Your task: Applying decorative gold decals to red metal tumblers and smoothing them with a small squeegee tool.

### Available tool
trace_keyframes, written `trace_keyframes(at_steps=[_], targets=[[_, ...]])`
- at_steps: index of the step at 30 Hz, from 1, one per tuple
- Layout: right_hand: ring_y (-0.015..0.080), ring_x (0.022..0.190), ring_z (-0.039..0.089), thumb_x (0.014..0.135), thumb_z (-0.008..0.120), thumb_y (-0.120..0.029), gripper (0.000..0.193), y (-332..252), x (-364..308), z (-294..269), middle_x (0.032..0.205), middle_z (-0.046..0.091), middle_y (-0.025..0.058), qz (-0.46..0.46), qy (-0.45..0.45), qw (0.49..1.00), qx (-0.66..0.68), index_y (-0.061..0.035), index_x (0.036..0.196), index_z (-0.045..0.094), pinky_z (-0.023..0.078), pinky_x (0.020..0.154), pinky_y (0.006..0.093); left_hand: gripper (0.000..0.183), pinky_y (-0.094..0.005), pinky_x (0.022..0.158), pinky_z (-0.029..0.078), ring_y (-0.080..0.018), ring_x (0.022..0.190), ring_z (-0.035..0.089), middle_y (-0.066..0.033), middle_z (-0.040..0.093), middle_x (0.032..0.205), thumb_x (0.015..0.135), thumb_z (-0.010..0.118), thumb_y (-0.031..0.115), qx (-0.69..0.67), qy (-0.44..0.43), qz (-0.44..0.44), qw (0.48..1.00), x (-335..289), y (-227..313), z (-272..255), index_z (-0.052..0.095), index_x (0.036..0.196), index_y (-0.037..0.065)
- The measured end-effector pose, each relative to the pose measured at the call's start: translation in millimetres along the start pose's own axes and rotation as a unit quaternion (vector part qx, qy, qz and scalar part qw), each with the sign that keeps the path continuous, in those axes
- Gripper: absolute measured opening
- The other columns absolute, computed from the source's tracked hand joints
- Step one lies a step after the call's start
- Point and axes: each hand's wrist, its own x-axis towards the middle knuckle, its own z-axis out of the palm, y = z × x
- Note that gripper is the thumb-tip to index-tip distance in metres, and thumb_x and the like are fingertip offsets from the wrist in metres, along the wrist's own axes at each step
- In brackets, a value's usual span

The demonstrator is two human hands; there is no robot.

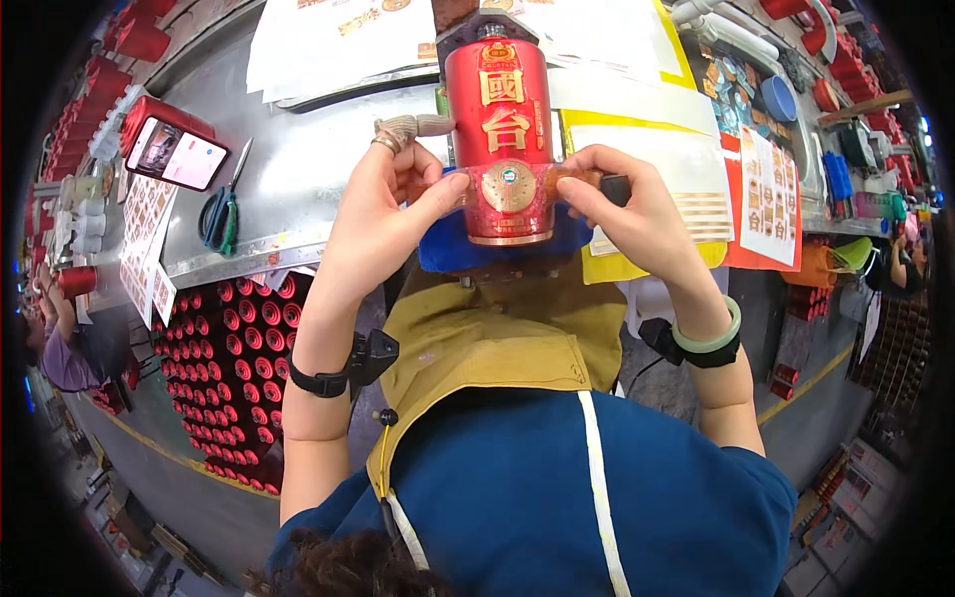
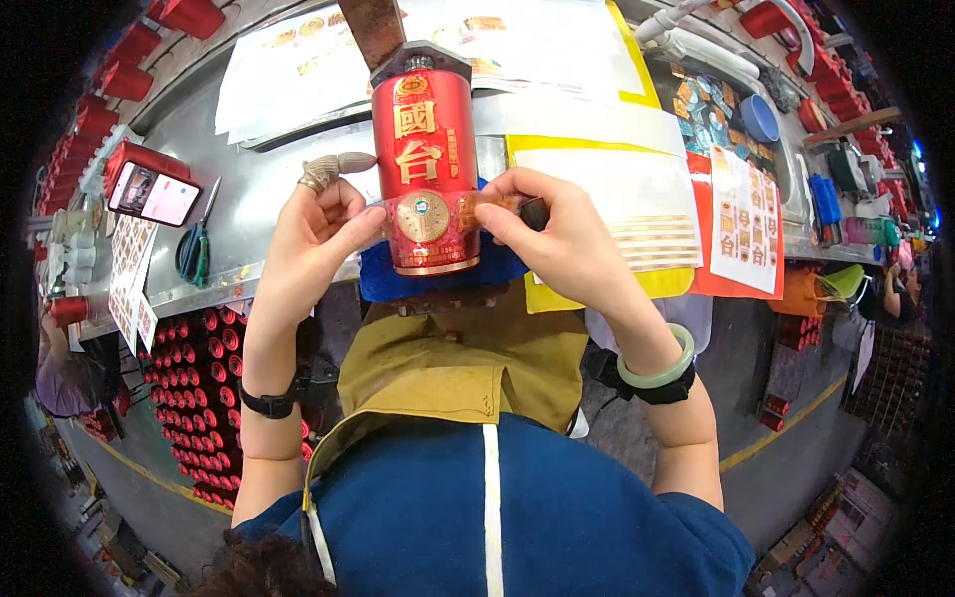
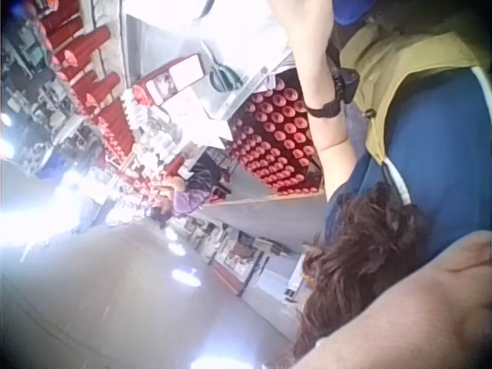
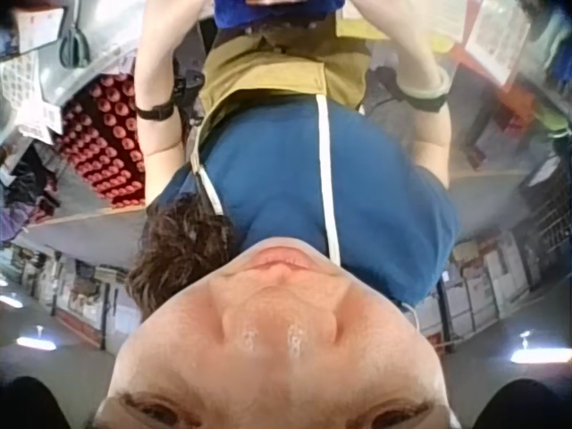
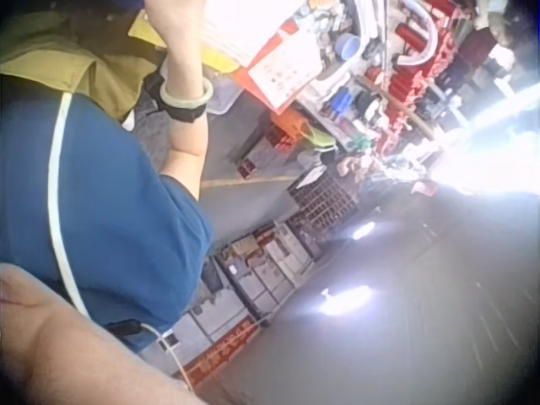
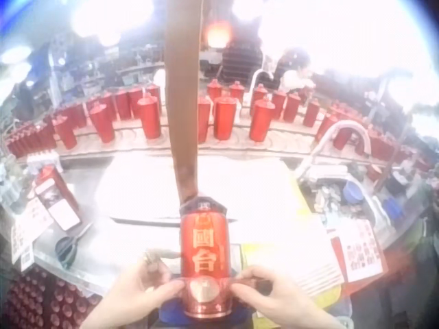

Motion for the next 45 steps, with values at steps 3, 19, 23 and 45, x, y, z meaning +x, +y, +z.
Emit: trace_keyframes(at_steps=[3, 19, 23, 45], targets=[[0.0054, 0.074, 0.052, 0.099, 0.067, -0.026, 0.028, 3.0, -1.8, -7.8, 0.085, 0.063, -0.0022, 0.062, -0.016, 0.994, 0.089, 0.0001, 0.108, 0.071, 0.043, 0.065, 0.0223, 0.048, -0.0257, 0.085, 0.049, -0.0087, 0.092, 0.058, -0.0025, 0.061, 0.099, 0.099, 0.068, 0.009, -0.091, -0.044, -0.044, 0.994, -1.0, 3.1, -0.2, 0.048, 0.142, 0.001], [0.0069, 0.081, 0.051, 0.095, 0.074, -0.019, 0.021, 2.3, 4.7, 4.0, 0.084, 0.062, -0.0016, 0.04, 0.003, 0.996, 0.075, 0.0013, 0.099, 0.072, 0.043, 0.073, 0.024, 0.055, -0.0288, 0.083, 0.051, -0.0147, 0.095, 0.064, -0.0082, 0.066, 0.101, 0.097, 0.072, 0.011, -0.212, -0.019, -0.054, 0.976, -5.6, -6.7, 6.7, 0.045, 0.144, -0.002], [0.0065, 0.08, 0.049, 0.096, 0.073, -0.019, 0.02, 2.5, 4.8, 4.3, 0.083, 0.061, -0.0027, 0.049, 0.003, 0.998, 0.047, 0.0007, 0.098, 0.072, 0.041, 0.071, 0.024, 0.052, -0.0292, 0.082, 0.05, -0.0145, 0.093, 0.064, -0.0083, 0.067, 0.101, 0.099, 0.07, 0.013, -0.251, -0.021, -0.055, 0.966, -6.3, -7.4, 6.6, 0.047, 0.143, -0.002], [0.0034, 0.077, 0.05, 0.098, 0.071, -0.019, 0.019, 7.7, 4.7, 4.1, 0.084, 0.063, -0.0037, 0.042, -0.017, 0.995, 0.087, 0.0002, 0.1, 0.072, 0.041, 0.069, 0.0223, 0.054, -0.0272, 0.08, 0.05, -0.012, 0.09, 0.062, -0.0049, 0.066, 0.1, 0.092, 0.078, 0.008, -0.224, 0.021, -0.084, 0.971, -8.1, -5.0, 12.6, 0.052, 0.139, -0.001]])
